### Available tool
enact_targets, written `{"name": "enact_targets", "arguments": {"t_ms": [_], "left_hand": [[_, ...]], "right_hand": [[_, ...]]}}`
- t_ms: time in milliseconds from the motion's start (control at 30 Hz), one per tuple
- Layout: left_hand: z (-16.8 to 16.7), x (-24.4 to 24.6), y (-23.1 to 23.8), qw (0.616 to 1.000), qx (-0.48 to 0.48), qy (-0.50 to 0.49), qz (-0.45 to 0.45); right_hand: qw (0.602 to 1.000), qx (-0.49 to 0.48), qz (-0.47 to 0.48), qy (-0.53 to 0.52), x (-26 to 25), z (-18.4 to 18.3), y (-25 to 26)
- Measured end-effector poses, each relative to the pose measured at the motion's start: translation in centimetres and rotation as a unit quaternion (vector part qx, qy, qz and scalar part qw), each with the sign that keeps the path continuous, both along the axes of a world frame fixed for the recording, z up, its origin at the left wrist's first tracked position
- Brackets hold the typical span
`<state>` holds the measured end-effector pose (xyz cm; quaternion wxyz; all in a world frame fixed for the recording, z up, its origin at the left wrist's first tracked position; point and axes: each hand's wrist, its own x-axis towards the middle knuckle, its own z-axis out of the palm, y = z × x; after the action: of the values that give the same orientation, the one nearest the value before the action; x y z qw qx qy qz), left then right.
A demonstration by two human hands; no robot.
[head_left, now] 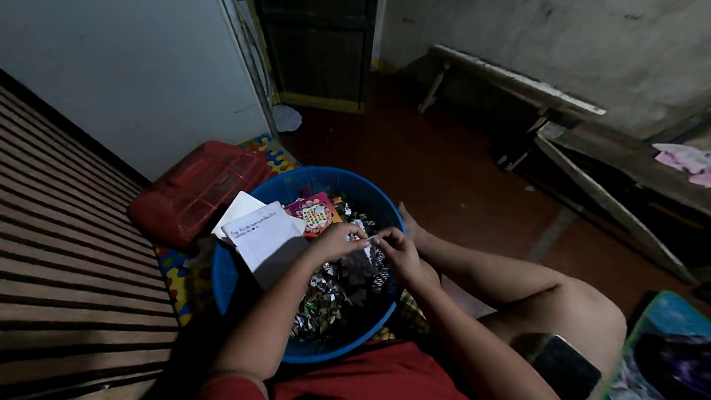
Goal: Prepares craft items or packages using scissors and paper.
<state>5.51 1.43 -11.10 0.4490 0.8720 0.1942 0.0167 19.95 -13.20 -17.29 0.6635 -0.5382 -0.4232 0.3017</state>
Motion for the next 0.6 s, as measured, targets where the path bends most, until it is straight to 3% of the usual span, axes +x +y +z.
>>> {"name": "enact_targets", "arguments": {"t_ms": [300, 467, 600], "left_hand": [[0.4, 0.2, -0.6, 1.0, 0.023, 0.002, -0.009], [0.0, 0.0, 0.1, 0.999, -0.004, -0.016, 0.031], [-0.2, -0.2, 0.4, 0.994, -0.067, -0.022, 0.081]], "right_hand": [[1.0, 0.011, 0.016, -0.022, 0.0, -0.1, 0.0], [0.996, 0.069, -0.001, 0.055, 0.5, -0.6, 0.0], [1.0, 0.011, 0.026, 0.009, 0.3, 0.0, -0.1]]}}
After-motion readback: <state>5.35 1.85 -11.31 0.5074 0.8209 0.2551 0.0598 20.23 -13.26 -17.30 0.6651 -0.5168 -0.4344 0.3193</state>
